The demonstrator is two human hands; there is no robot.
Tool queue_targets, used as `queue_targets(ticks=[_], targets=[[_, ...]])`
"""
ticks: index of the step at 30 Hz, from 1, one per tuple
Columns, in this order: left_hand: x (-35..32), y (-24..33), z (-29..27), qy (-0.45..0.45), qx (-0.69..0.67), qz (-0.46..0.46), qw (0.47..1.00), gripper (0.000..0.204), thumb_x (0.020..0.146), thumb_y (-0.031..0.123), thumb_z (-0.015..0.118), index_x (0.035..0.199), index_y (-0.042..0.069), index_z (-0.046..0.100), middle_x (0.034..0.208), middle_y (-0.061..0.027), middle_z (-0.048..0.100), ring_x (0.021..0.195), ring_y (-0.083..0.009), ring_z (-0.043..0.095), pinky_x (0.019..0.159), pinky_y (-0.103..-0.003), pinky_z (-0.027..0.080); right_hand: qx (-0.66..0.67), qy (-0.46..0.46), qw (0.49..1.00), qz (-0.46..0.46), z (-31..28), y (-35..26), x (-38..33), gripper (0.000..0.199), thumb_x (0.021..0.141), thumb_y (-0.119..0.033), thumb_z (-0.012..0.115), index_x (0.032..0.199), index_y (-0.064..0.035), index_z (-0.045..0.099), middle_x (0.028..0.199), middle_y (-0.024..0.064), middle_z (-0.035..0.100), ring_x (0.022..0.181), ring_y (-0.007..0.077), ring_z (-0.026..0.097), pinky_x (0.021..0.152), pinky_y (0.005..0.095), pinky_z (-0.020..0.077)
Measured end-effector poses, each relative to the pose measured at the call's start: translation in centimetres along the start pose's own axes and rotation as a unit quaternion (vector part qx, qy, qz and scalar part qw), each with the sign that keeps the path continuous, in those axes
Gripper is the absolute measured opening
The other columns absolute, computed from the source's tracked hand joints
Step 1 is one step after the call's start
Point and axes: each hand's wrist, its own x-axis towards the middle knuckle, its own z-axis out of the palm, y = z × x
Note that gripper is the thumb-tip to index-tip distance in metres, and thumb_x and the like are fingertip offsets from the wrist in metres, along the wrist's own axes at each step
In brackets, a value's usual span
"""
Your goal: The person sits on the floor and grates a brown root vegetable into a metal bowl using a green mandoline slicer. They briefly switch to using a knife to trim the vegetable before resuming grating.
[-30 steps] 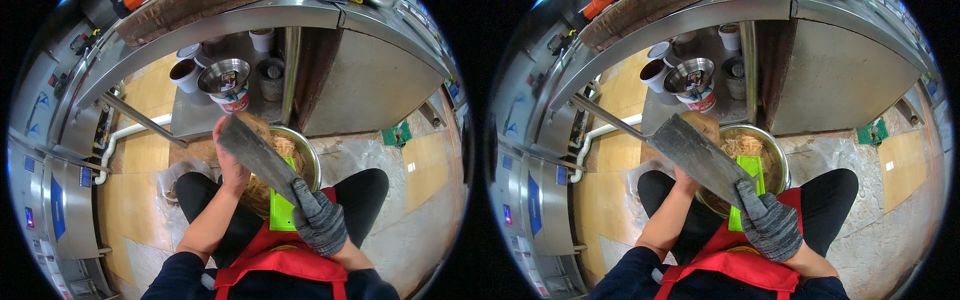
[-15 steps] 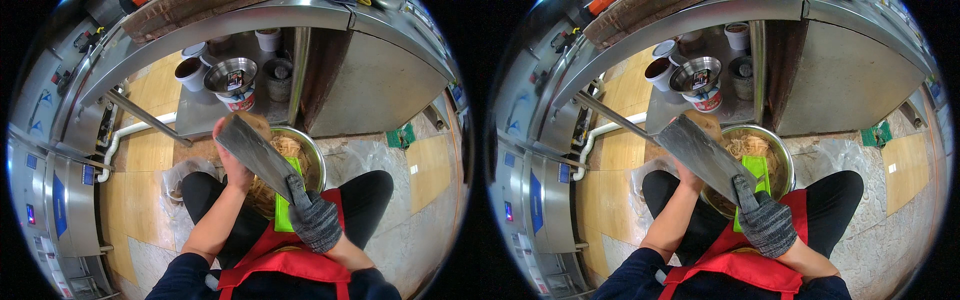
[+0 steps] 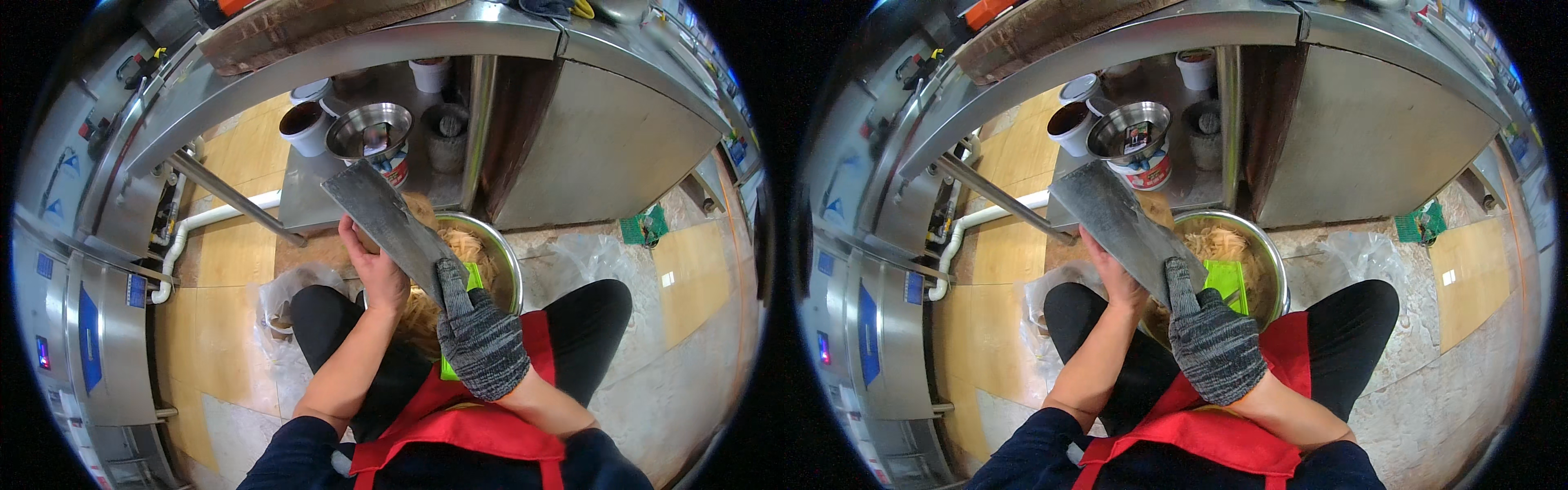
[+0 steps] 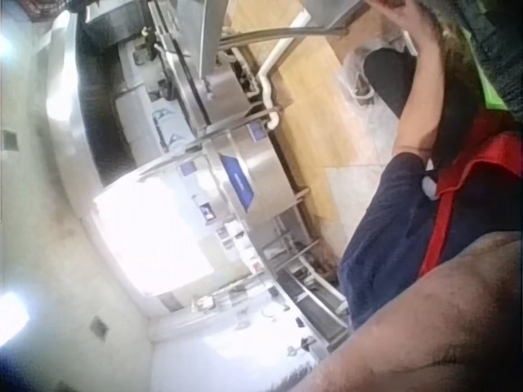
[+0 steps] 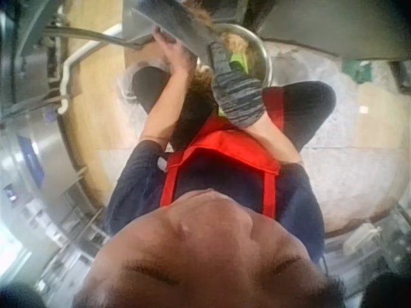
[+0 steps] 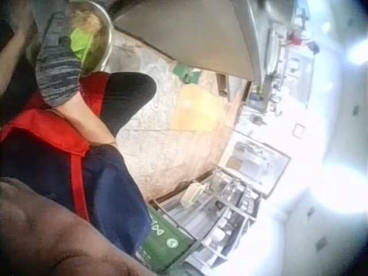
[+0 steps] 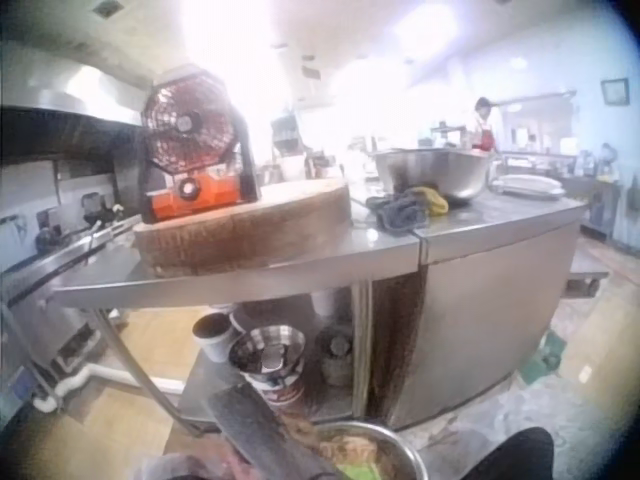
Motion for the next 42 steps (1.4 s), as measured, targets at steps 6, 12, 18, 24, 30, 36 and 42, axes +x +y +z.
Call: queue_targets(ticks=[6, 12, 18, 24, 30, 36, 42], targets=[[1.0, -0.4, -1.2, -0.026, -0.165, -0.112, 0.980, 0.053, 0.090, 0.004, 0.060, 0.137, 0.016, 0.038, 0.120, -0.0070, 0.055, 0.102, -0.0228, 0.060, 0.086, -0.037, 0.053, 0.016, 0.027, 0.998, -0.057, -0.7, 0.9, -0.4, 0.061, 0.083, -0.014, 0.063, 0.140, -0.0058, 0.043, 0.079, 0.0169, 0.060, 0.062, 0.0335, 0.059, 0.054, 0.0444, 0.0488], [1.8, 1.4, -0.1, -0.012, -0.211, -0.165, 0.963, 0.052, 0.093, 0.042, 0.057, 0.132, 0.010, 0.045, 0.129, -0.0083, 0.054, 0.121, -0.0261, 0.053, 0.102, -0.045, 0.043, -0.006, 0.241, 0.960, -0.145, -7.9, 3.6, 2.6, 0.053, 0.081, 0.002, 0.064, 0.133, -0.0059, 0.055, 0.075, 0.0065, 0.059, 0.059, 0.0173, 0.059, 0.054, 0.0331, 0.0502], [2.5, 0.8, -1.3, -0.072, -0.274, -0.212, 0.935, 0.063, 0.087, 0.044, 0.064, 0.138, 0.015, 0.040, 0.136, -0.0092, 0.049, 0.125, -0.0285, 0.049, 0.101, -0.049, 0.044, -0.314, 0.314, 0.890, -0.103, -19.6, 2.8, 15.2, 0.052, 0.086, -0.011, 0.065, 0.136, -0.0089, 0.050, 0.114, 0.0200, 0.063, 0.100, 0.0266, 0.065, 0.081, 0.0374, 0.0536], [2.0, 0.7, -0.5, -0.097, -0.308, -0.214, 0.922, 0.051, 0.090, 0.024, 0.063, 0.135, 0.016, 0.043, 0.132, -0.0073, 0.051, 0.124, -0.0248, 0.048, 0.104, -0.046, 0.042, -0.478, 0.098, 0.867, -0.103, -26.2, 2.9, 31.8, 0.040, 0.090, -0.017, 0.058, 0.128, -0.0059, 0.055, 0.116, 0.0214, 0.063, 0.107, 0.0355, 0.061, 0.096, 0.0411, 0.0473], [1.2, -0.6, 0.9, -0.117, -0.317, -0.256, 0.906, 0.045, 0.091, 0.014, 0.063, 0.132, 0.014, 0.046, 0.127, -0.0065, 0.052, 0.120, -0.0228, 0.050, 0.101, -0.043, 0.044, -0.705, -0.006, 0.698, -0.129, -26.1, -2.0, 35.8, 0.023, 0.084, -0.016, 0.056, 0.092, -0.0039, 0.073, 0.096, 0.0183, 0.071, 0.090, 0.0291, 0.070, 0.081, 0.0368, 0.0551], [1.3, 0.2, -0.6, -0.083, -0.291, -0.252, 0.919, 0.048, 0.089, 0.015, 0.066, 0.133, 0.015, 0.045, 0.127, -0.0052, 0.052, 0.119, -0.0217, 0.051, 0.099, -0.043, 0.046, -0.479, 0.331, 0.736, -0.344, -18.8, -0.4, 24.3, 0.033, 0.082, -0.011, 0.060, 0.115, -0.0083, 0.061, 0.107, 0.0128, 0.064, 0.095, 0.0312, 0.062, 0.079, 0.0416, 0.0524], [0.8, 0.5, 0.4, -0.062, -0.229, -0.226, 0.945, 0.051, 0.086, 0.016, 0.070, 0.132, 0.017, 0.047, 0.124, -0.0057, 0.053, 0.111, -0.0206, 0.054, 0.091, -0.038, 0.050, -0.070, 0.070, 0.966, -0.240, -1.3, 3.9, 11.7, 0.031, 0.087, -0.018, 0.062, 0.113, -0.0012, 0.060, 0.117, 0.0193, 0.058, 0.109, 0.0394, 0.055, 0.094, 0.0473, 0.0446]])
